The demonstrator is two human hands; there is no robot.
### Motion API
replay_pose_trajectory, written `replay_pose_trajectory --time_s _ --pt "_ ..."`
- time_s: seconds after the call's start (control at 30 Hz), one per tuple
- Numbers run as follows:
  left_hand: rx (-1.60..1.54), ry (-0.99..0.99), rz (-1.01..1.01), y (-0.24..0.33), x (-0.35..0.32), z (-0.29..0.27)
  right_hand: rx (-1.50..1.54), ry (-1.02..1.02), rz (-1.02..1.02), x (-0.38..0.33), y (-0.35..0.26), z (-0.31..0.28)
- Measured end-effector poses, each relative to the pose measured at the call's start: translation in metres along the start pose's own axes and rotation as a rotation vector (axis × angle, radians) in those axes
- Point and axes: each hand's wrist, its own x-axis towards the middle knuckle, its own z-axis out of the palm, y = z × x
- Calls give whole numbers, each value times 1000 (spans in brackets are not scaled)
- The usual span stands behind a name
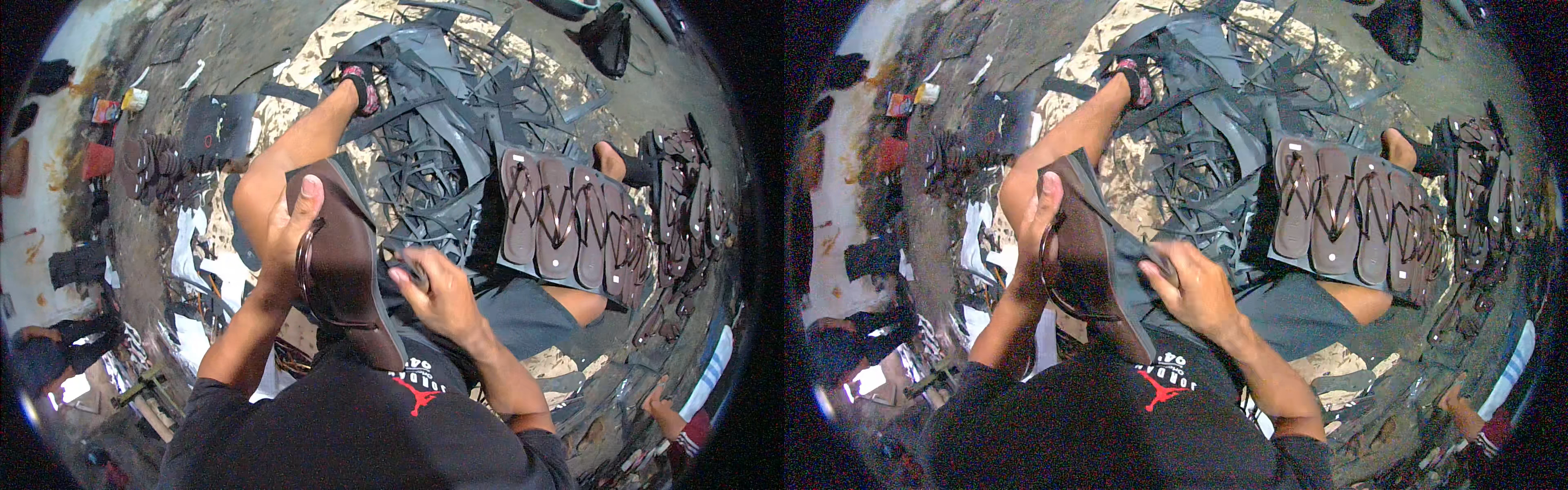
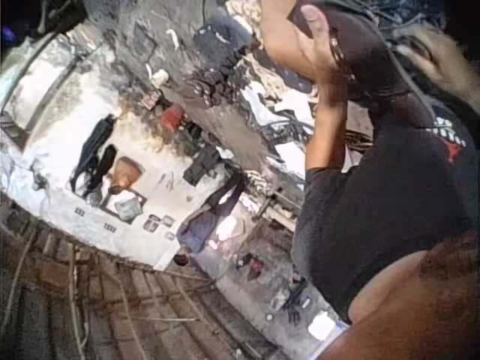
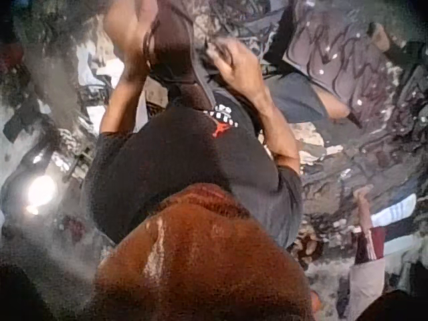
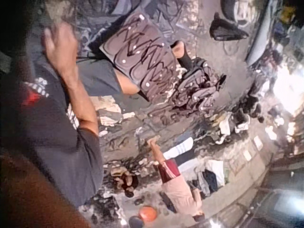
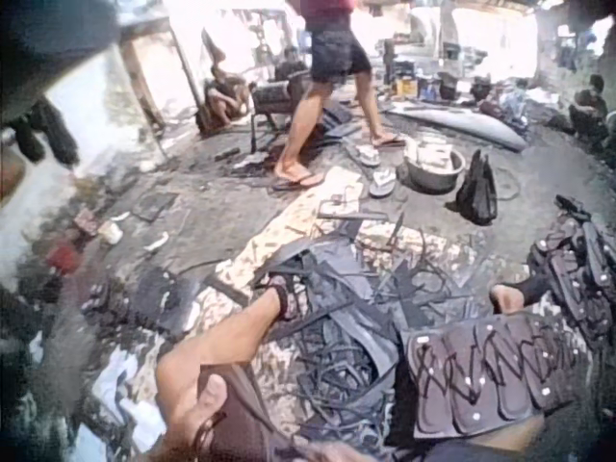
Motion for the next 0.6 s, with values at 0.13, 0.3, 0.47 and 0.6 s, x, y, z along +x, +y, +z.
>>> replay_pose_trajectory --time_s 0.13,0.3,0.47,0.6 --pt "-10 30 -132 -7 -9 -1 -39 -15 65 -34 21 15" --pt "79 12 -120 -15 -4 -15 -34 15 71 -35 25 21" --pt "166 11 -58 -25 -2 -21 -51 32 85 2 13 31" --pt "114 14 -19 -14 -5 -9 -73 31 17 55 -9 21"
